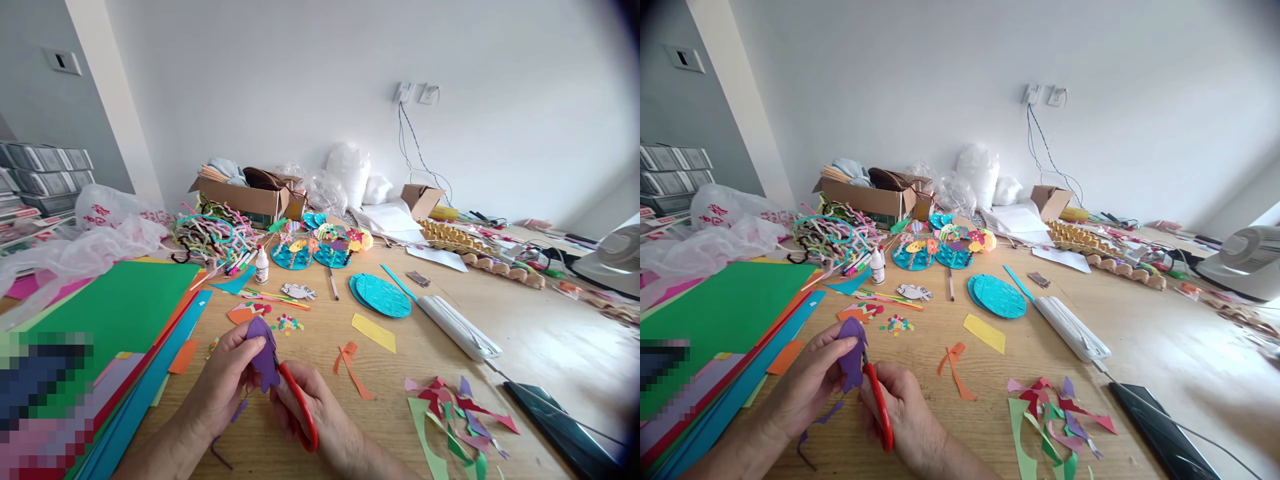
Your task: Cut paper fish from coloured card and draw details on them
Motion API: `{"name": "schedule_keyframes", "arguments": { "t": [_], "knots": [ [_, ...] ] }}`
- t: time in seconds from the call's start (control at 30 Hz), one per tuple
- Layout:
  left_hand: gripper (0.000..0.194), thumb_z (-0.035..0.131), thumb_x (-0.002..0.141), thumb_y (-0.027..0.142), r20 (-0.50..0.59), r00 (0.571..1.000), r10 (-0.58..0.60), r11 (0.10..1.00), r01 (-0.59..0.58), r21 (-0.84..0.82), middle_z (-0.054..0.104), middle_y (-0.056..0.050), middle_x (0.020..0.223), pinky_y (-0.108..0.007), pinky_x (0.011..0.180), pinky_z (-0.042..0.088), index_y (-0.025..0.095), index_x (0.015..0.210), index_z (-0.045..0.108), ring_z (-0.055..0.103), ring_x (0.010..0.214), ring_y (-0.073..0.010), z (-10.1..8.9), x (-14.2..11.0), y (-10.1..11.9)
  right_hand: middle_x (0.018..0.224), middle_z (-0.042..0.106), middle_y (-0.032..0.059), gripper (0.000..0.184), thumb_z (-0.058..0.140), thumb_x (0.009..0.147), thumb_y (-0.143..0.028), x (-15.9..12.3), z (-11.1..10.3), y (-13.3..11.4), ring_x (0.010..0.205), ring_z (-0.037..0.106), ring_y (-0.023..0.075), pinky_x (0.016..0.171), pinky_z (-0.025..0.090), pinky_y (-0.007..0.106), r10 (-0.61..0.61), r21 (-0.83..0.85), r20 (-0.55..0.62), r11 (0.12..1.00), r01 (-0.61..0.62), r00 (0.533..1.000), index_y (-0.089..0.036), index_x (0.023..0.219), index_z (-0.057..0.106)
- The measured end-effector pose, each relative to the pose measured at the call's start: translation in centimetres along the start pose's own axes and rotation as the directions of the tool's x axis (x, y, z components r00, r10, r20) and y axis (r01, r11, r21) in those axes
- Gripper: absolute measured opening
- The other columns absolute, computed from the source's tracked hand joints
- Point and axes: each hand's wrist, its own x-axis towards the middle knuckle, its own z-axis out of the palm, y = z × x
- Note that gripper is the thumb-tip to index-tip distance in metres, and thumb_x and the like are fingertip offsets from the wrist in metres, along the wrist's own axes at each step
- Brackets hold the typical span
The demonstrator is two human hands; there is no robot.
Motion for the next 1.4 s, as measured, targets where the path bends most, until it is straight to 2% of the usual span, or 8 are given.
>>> {"name": "schedule_keyframes", "arguments": {
  "t": [0.47, 0.8, 1.4],
  "knots": [
    [0.026, 0.070, 0.057, 0.036, 0.001, 1.000, 0.011, 1.000, -0.011, 0.009, 0.046, 0.008, 0.046, -0.015, 0.036, 0.029, 0.019, 0.060, 0.050, 0.037, 0.041, -0.0066, 0.30, -0.22, 0.35, 0.047, 0.044, -0.0057, 0.046, 0.052, 0.078, -0.061, 0.02, 0.00, -0.25, 0.039, 0.039, 0.0062, 0.037, 0.028, 0.017, -0.004, -0.012, -0.013, 1.000, 0.004, 1.000, -0.017, 0.067, 0.046],
    [0.025, 0.069, 0.064, 0.038, 0.056, 0.998, 0.042, 0.999, -0.043, 0.026, 0.048, 0.006, 0.049, -0.016, 0.040, 0.032, 0.019, 0.062, 0.052, 0.040, 0.043, -0.0074, -0.27, 0.01, -0.16, 0.047, 0.042, -0.0066, 0.049, 0.052, 0.076, -0.065, -0.33, 0.22, -0.67, 0.039, 0.037, 0.0054, 0.036, 0.027, 0.017, -0.003, -0.005, -0.010, 1.000, 0.003, 1.000, -0.017, 0.067, 0.045],
    [0.027, 0.071, 0.059, 0.035, 0.020, 1.000, -0.010, 1.000, 0.010, -0.004, 0.046, 0.008, 0.048, -0.015, 0.039, 0.032, 0.019, 0.062, 0.050, 0.039, 0.043, -0.0068, -0.06, -0.11, 0.25, 0.047, 0.043, -0.0060, 0.057, 0.048, 0.075, -0.073, -0.17, 0.23, -0.12, 0.037, 0.037, 0.0047, 0.035, 0.026, 0.016, -0.020, 0.001, -0.014, 1.000, 0.020, 1.000, -0.017, 0.065, 0.044]
  ]
}}
